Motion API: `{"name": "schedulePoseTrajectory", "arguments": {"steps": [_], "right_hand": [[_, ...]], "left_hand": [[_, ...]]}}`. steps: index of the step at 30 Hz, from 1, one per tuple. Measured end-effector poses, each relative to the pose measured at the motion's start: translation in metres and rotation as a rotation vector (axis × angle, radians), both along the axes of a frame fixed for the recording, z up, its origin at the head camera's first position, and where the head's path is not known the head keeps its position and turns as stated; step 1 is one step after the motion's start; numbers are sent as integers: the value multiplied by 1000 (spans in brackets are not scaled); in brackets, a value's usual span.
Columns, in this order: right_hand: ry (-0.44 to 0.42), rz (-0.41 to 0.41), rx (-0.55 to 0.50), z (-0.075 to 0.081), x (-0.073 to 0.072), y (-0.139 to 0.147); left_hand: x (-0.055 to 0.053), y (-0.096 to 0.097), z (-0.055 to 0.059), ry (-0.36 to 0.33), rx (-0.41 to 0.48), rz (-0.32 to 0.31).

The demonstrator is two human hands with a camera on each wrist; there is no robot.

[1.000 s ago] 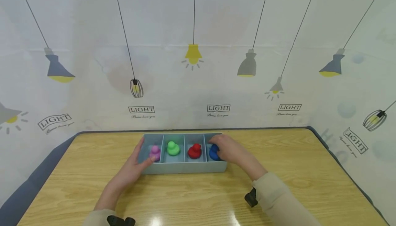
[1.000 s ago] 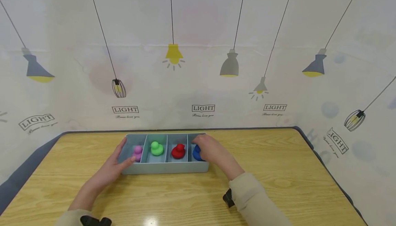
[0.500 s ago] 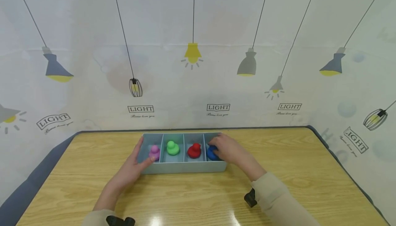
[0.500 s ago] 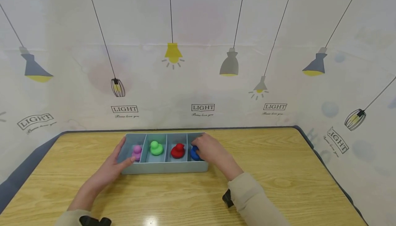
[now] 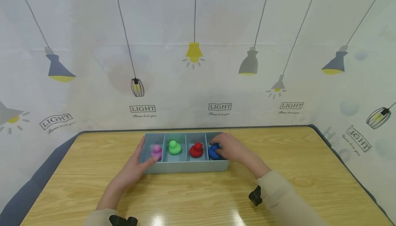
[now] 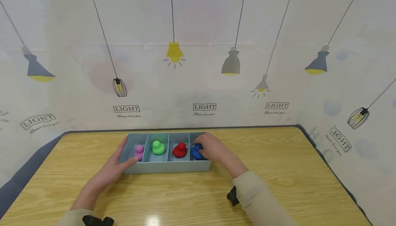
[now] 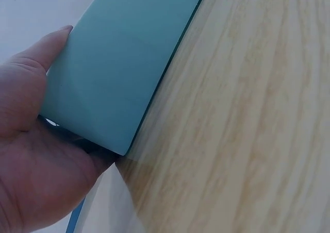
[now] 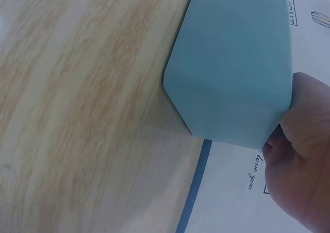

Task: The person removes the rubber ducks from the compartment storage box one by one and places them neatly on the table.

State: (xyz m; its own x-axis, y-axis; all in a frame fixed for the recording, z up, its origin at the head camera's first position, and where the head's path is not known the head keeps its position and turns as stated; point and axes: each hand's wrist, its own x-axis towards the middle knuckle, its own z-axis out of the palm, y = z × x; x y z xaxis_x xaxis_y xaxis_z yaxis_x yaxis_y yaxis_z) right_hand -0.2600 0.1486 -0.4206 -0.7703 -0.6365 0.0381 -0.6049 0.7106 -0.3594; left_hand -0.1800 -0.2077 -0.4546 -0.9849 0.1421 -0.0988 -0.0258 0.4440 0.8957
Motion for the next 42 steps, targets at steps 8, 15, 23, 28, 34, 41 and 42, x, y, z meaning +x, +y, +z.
{"name": "schedulePoseTrajectory", "arguments": {"steps": [8,15,23,28,34,41,42], "right_hand": [[68,30,-61,5,2,4],[80,2,-202,15,8,12],[129,-27,-291,31,14,26],[183,-48,-292,35,15,37],[206,-71,-293,33,16,51],[209,-104,-292,23,19,68],[207,-113,-290,22,19,70]], "left_hand": [[-1,3,1,-3,-12,-5],[-1,3,1,-22,-5,2],[-1,2,0,-22,6,2],[-1,1,-1,-25,14,1],[-1,1,-2,-30,12,2],[0,1,0,-17,3,-1],[0,1,0,-12,4,-1]]}}
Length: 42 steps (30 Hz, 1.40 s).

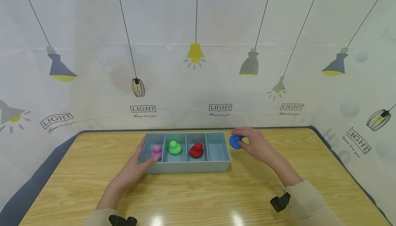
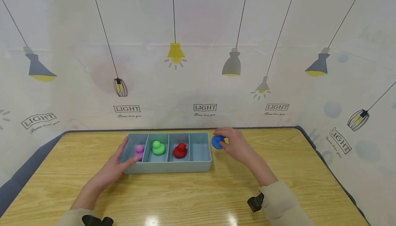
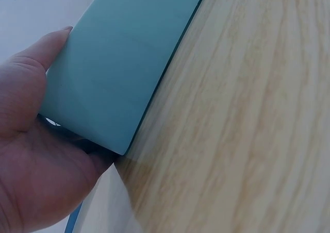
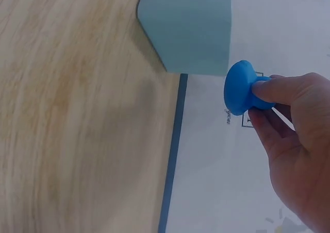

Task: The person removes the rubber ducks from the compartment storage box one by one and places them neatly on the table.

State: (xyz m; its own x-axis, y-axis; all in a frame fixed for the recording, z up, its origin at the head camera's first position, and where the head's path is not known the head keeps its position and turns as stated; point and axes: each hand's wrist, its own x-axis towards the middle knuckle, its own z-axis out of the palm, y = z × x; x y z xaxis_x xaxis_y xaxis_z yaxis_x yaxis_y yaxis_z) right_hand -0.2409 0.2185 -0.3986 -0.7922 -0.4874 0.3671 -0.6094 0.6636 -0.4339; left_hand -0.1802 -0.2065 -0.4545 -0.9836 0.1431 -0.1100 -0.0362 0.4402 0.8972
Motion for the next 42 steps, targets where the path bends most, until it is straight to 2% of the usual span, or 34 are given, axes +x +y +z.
{"name": "schedulePoseTrajectory", "arguments": {"steps": [8,20,30,42], "right_hand": [[-44,-47,37,-14,-5,9],[-174,-36,112,-36,-3,10],[-137,-7,155,-45,-2,3],[-107,-2,154,-47,-1,7]], "left_hand": [[0,1,0,-5,9,5],[0,1,-1,9,-4,1],[1,-2,0,-19,16,11],[1,1,1,-36,36,8]]}}
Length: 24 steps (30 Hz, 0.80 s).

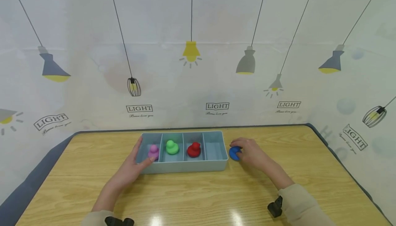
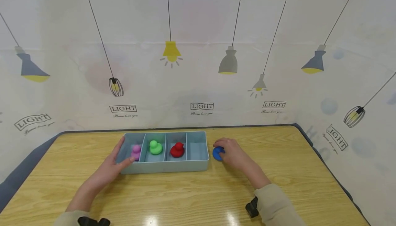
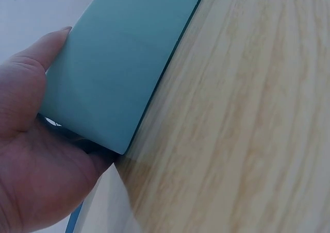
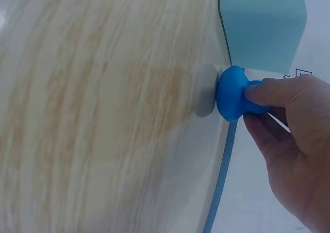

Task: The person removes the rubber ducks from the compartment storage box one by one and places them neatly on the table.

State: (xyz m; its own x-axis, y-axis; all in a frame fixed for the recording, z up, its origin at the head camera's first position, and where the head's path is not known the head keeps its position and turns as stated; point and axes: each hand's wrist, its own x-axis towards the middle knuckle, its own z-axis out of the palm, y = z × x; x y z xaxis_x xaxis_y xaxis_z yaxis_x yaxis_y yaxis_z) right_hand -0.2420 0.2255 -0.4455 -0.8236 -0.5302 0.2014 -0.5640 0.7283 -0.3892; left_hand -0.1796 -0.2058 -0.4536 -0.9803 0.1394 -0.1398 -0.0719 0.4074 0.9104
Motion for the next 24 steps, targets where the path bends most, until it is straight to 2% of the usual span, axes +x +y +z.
{"name": "schedulePoseTrajectory", "arguments": {"steps": [9,24], "right_hand": [[-53,-57,6,3,0,1],[-73,-178,-26,-1,-3,2]], "left_hand": [[0,1,1,-3,-13,-3],[2,1,2,-3,-29,-9]]}}
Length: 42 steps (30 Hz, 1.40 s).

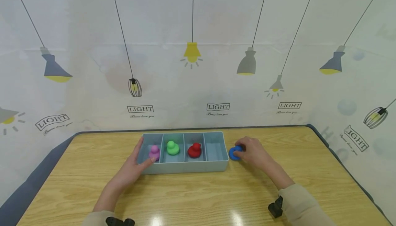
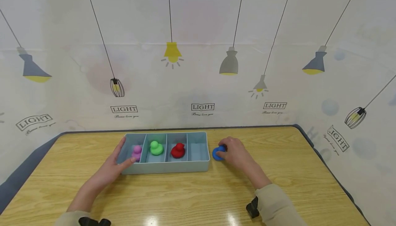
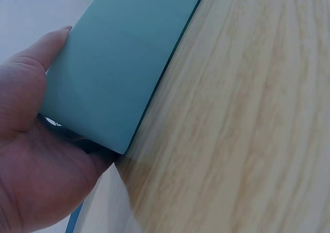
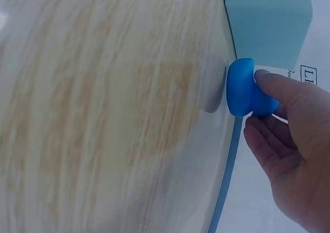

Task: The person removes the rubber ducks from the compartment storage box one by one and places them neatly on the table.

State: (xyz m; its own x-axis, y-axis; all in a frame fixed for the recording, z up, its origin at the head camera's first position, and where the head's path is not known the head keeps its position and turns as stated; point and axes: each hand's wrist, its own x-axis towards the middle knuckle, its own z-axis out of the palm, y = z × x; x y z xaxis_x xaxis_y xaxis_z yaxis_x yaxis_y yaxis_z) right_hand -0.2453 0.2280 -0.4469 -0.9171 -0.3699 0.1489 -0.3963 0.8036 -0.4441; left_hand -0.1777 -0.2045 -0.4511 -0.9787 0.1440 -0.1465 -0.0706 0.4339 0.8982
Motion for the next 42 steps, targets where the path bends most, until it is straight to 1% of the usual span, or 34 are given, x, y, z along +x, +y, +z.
{"name": "schedulePoseTrajectory", "arguments": {"steps": [5,10,16,20,24,26,28,30,32,37,42], "right_hand": [[0,-58,13,2,2,0],[17,-91,45,2,2,0],[33,-120,63,-1,1,0],[38,-120,67,-1,1,0],[7,-91,42,0,1,2],[-16,-54,4,1,2,4],[-34,2,-42,1,3,6],[-38,55,-74,0,3,7],[-45,87,-95,-1,4,8],[-46,103,-102,-3,3,9],[-14,93,-77,-4,3,8]], "left_hand": [[-1,-1,-1,1,-4,1],[-2,-1,-1,-1,-8,2],[-1,-1,-1,5,-17,3],[-1,-1,-2,7,-31,2],[-2,-2,-3,10,-32,2],[-2,-2,-3,11,-28,2],[-2,-2,-3,12,-25,1],[-3,-2,-3,12,-24,2],[-3,-2,-3,12,-20,4],[-2,-2,-3,18,-15,3],[-2,-2,-4,24,-15,-2]]}}
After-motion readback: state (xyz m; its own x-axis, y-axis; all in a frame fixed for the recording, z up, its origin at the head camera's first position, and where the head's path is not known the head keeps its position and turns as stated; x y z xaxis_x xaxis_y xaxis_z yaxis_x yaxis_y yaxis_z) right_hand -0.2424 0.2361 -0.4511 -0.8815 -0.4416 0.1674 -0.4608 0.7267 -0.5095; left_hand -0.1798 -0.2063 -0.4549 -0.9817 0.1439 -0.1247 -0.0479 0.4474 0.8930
